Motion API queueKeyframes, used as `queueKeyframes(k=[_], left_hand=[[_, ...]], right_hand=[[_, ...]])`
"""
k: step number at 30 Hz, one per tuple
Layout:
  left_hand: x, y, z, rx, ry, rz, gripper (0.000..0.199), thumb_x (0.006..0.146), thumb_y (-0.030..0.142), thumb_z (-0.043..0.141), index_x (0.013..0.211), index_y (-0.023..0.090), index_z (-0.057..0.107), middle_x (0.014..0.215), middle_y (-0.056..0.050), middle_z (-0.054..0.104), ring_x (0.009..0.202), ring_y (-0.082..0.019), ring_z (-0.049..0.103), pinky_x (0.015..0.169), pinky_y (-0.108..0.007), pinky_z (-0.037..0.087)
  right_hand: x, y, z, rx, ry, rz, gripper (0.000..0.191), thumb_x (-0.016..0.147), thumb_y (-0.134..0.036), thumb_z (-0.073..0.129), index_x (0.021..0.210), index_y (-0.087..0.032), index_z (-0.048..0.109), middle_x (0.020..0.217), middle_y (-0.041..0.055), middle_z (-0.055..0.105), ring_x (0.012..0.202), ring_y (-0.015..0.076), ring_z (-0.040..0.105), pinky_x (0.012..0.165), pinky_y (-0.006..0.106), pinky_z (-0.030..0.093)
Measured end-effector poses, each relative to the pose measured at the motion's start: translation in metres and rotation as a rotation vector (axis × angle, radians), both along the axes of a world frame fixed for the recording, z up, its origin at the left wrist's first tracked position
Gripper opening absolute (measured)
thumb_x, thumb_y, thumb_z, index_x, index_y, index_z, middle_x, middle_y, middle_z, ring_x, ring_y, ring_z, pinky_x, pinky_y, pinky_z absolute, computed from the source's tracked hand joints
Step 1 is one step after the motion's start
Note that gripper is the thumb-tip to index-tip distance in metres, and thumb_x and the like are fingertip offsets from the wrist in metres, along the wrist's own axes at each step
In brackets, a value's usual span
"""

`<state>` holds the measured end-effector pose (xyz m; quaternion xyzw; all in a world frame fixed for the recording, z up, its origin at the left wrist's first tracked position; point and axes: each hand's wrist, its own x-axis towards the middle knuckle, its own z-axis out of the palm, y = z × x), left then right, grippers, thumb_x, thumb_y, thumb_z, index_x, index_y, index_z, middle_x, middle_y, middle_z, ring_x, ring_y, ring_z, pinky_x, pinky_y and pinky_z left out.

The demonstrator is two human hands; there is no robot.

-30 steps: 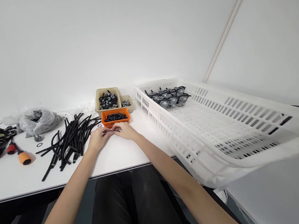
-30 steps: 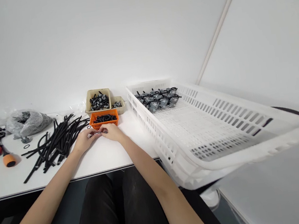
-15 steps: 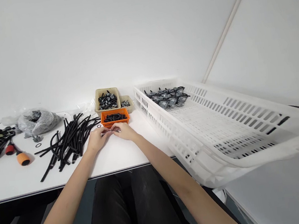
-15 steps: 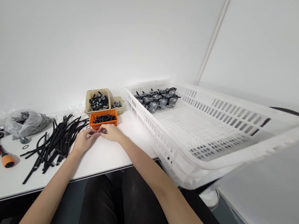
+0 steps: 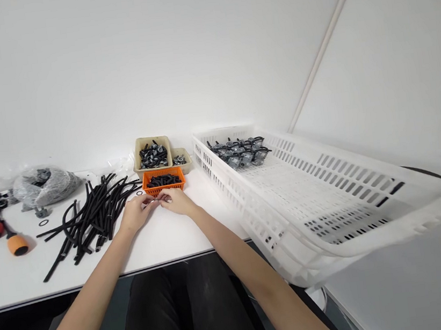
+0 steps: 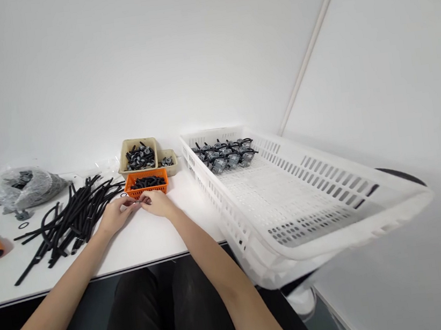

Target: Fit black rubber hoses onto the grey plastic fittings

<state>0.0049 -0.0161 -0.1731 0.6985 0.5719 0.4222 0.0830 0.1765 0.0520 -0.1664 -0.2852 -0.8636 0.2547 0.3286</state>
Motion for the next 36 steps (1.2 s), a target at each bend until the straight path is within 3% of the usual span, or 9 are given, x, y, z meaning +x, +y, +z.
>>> queueKeyframes(k=[16,36], left_hand=[[-0.0026,0.0003,-0.0029,-0.007,-0.013,0.002,0.034,0.078,0.053,0.061,0.08,0.022,0.073,0.084,-0.004,0.075,0.078,-0.022,0.066,0.075,-0.031,0.048],[-0.0014,0.0006,-0.0029,0.072,0.035,-0.01,0.028,0.082,0.046,0.058,0.082,0.021,0.069,0.082,-0.004,0.073,0.076,-0.02,0.064,0.074,-0.03,0.047]], right_hand=[[-0.0001,-0.0015,0.0023,0.036,-0.036,0.001,0.02,0.074,-0.01,0.06,0.089,-0.015,0.071,0.087,0.0037,0.071,0.076,0.0136,0.061,0.072,0.023,0.046],[-0.0004,-0.0028,0.0024,0.018,-0.04,-0.015,0.016,0.078,-0.016,0.06,0.091,-0.016,0.07,0.085,0.0038,0.072,0.074,0.0128,0.062,0.07,0.022,0.046]])
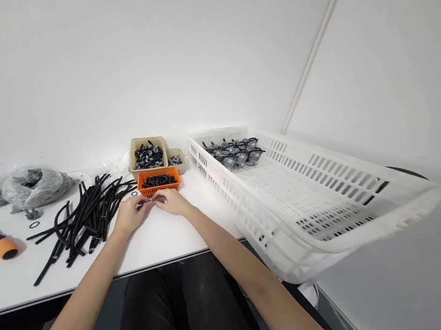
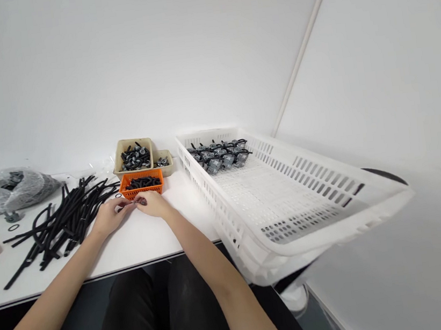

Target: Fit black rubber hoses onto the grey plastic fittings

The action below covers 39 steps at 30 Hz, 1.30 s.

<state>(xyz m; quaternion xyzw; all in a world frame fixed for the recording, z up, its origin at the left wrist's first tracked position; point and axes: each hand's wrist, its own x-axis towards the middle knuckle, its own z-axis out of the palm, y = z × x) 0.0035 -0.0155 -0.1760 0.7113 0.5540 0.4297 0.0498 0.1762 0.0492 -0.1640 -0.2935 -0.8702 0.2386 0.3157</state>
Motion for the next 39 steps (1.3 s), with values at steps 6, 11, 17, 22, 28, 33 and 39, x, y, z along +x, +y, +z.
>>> queueKeyframes(k=[6,11,17,22,28,33,39], left_hand=[[-0.0013,0.0022,-0.0011,0.028,0.02,0.002,0.028,0.082,0.046,0.058,0.081,0.021,0.068,0.081,-0.004,0.072,0.075,-0.02,0.064,0.073,-0.031,0.046],[-0.002,0.0021,-0.0016,0.048,0.045,0.011,0.027,0.084,0.045,0.055,0.082,0.021,0.067,0.081,-0.004,0.072,0.076,-0.02,0.064,0.073,-0.032,0.046],[-0.0021,0.0013,-0.001,0.028,0.044,0.007,0.027,0.085,0.045,0.053,0.084,0.021,0.067,0.084,-0.005,0.073,0.077,-0.02,0.064,0.073,-0.032,0.046],[-0.0023,0.0016,-0.0008,0.007,0.017,0.008,0.028,0.083,0.048,0.056,0.085,0.022,0.067,0.086,-0.005,0.073,0.079,-0.021,0.064,0.075,-0.031,0.048],[-0.0007,0.0001,0.0028,-0.055,-0.034,0.028,0.027,0.079,0.048,0.061,0.085,0.022,0.068,0.085,-0.004,0.073,0.078,-0.021,0.065,0.074,-0.031,0.046],[0.0012,-0.0014,0.0062,-0.069,-0.054,0.017,0.026,0.078,0.047,0.063,0.084,0.022,0.069,0.082,-0.002,0.073,0.075,-0.02,0.064,0.073,-0.03,0.046],[-0.0001,0.0011,0.0024,-0.074,-0.097,0.013,0.026,0.077,0.045,0.064,0.086,0.021,0.068,0.083,-0.004,0.073,0.077,-0.02,0.066,0.077,-0.031,0.049]], right_hand=[[-0.0002,-0.0001,0.0007,-0.007,-0.009,0.0,0.017,0.079,-0.015,0.059,0.091,-0.016,0.07,0.085,0.0037,0.072,0.074,0.0127,0.062,0.071,0.022,0.046],[-0.0008,0.0015,-0.0003,0.002,0.018,0.003,0.017,0.077,-0.013,0.059,0.09,-0.015,0.07,0.084,0.0036,0.071,0.075,0.0124,0.063,0.073,0.022,0.047],[-0.0006,0.0017,0.0005,-0.013,0.031,0.028,0.017,0.077,-0.013,0.059,0.091,-0.015,0.069,0.088,0.0044,0.072,0.079,0.0139,0.064,0.076,0.025,0.049],[-0.0006,0.0004,0.0024,-0.013,0.026,0.018,0.019,0.077,-0.011,0.06,0.092,-0.015,0.069,0.09,0.0045,0.072,0.081,0.0148,0.066,0.079,0.026,0.05],[-0.0003,0.0002,0.0031,-0.026,0.031,0.017,0.016,0.077,-0.013,0.061,0.09,-0.016,0.069,0.089,0.0045,0.072,0.082,0.0149,0.066,0.08,0.026,0.05],[-0.0008,0.0016,0.0016,-0.026,0.042,-0.007,0.013,0.075,-0.014,0.063,0.087,-0.016,0.068,0.088,0.0045,0.071,0.081,0.0155,0.065,0.079,0.028,0.051],[-0.0016,0.0028,-0.0001,-0.03,0.071,-0.009,0.011,0.074,-0.012,0.063,0.084,-0.015,0.065,0.085,0.0036,0.07,0.077,0.0142,0.064,0.077,0.027,0.051]])
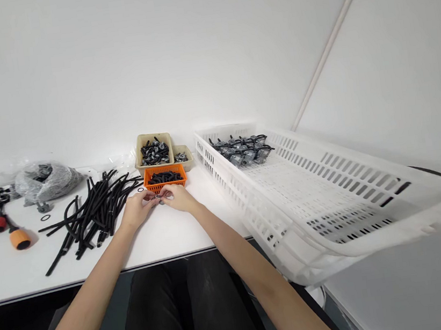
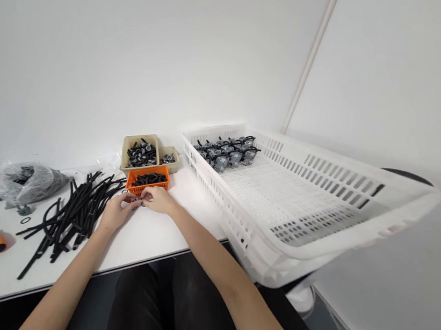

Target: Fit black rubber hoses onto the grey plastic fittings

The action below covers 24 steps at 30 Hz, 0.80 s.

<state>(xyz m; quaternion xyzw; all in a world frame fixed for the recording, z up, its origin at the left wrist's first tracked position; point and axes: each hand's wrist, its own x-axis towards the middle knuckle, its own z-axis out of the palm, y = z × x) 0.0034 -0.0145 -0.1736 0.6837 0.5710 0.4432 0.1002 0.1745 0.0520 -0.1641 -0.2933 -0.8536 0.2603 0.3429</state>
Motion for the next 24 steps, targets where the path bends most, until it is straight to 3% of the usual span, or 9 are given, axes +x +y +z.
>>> queueKeyframes(k=[12,24], left_hand=[[-0.0005,0.0008,-0.002,-0.007,-0.019,-0.034,0.026,0.078,0.045,0.063,0.088,0.021,0.066,0.087,-0.004,0.073,0.08,-0.021,0.067,0.079,-0.033,0.05],[0.0032,-0.0037,0.0002,-0.018,0.018,0.033,0.026,0.076,0.045,0.062,0.088,0.022,0.063,0.082,-0.004,0.074,0.079,-0.021,0.069,0.077,-0.032,0.051]], right_hand=[[0.0006,-0.0006,0.0007,-0.004,-0.005,0.03,0.012,0.075,-0.013,0.062,0.085,-0.016,0.066,0.086,0.0038,0.071,0.079,0.0143,0.065,0.078,0.027,0.051],[0.0033,-0.0007,0.0018,-0.032,-0.012,0.033,0.009,0.076,-0.015,0.064,0.085,-0.016,0.064,0.086,0.004,0.07,0.081,0.0154,0.066,0.077,0.028,0.052]])
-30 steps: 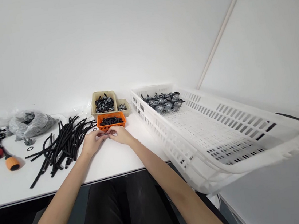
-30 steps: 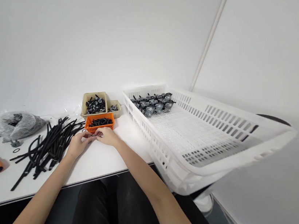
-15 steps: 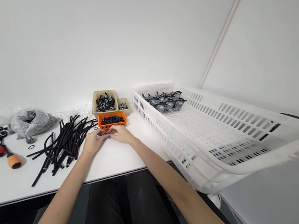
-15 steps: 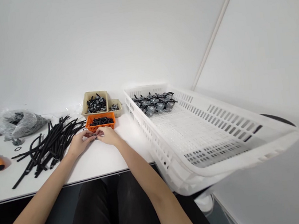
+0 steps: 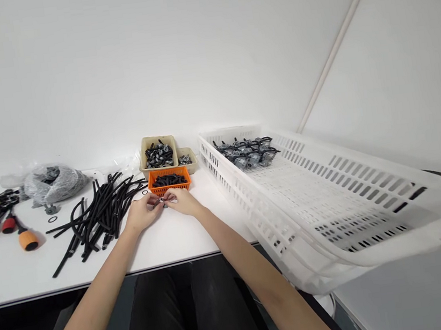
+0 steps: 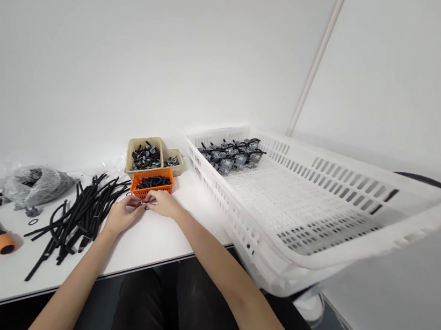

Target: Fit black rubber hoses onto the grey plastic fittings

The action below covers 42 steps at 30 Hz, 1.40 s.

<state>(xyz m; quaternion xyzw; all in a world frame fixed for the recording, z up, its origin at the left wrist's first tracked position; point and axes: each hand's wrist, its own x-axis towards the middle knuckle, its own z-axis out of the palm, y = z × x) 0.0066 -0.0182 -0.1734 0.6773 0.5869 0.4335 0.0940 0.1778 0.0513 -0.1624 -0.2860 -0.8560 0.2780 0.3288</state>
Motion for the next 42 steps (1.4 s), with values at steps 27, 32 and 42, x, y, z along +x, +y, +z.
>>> queueKeyframes(k=[27,32,42], left_hand=[[-0.0042,0.0033,0.0007,0.062,0.074,-0.041,0.029,0.081,0.046,0.061,0.087,0.021,0.075,0.089,-0.005,0.076,0.08,-0.021,0.068,0.077,-0.03,0.05],[-0.0046,0.0026,0.001,0.062,0.076,-0.028,0.029,0.081,0.045,0.061,0.087,0.021,0.076,0.088,-0.005,0.076,0.077,-0.021,0.068,0.076,-0.03,0.051],[-0.006,0.0038,-0.0011,0.034,0.065,-0.025,0.031,0.08,0.049,0.062,0.087,0.022,0.076,0.088,-0.004,0.077,0.079,-0.021,0.069,0.075,-0.03,0.05]], right_hand=[[-0.002,0.0015,0.002,0.103,-0.05,-0.034,0.024,0.069,-0.008,0.063,0.09,-0.014,0.073,0.087,0.0043,0.072,0.077,0.0138,0.063,0.074,0.024,0.047],[-0.0022,-0.0009,0.0049,0.125,-0.048,-0.048,0.023,0.07,-0.006,0.061,0.087,-0.015,0.073,0.088,0.0049,0.072,0.077,0.0142,0.063,0.074,0.024,0.048],[-0.0032,-0.0009,0.0032,0.097,-0.024,-0.048,0.023,0.072,-0.005,0.061,0.088,-0.015,0.073,0.087,0.0051,0.072,0.077,0.0139,0.064,0.074,0.025,0.049]])
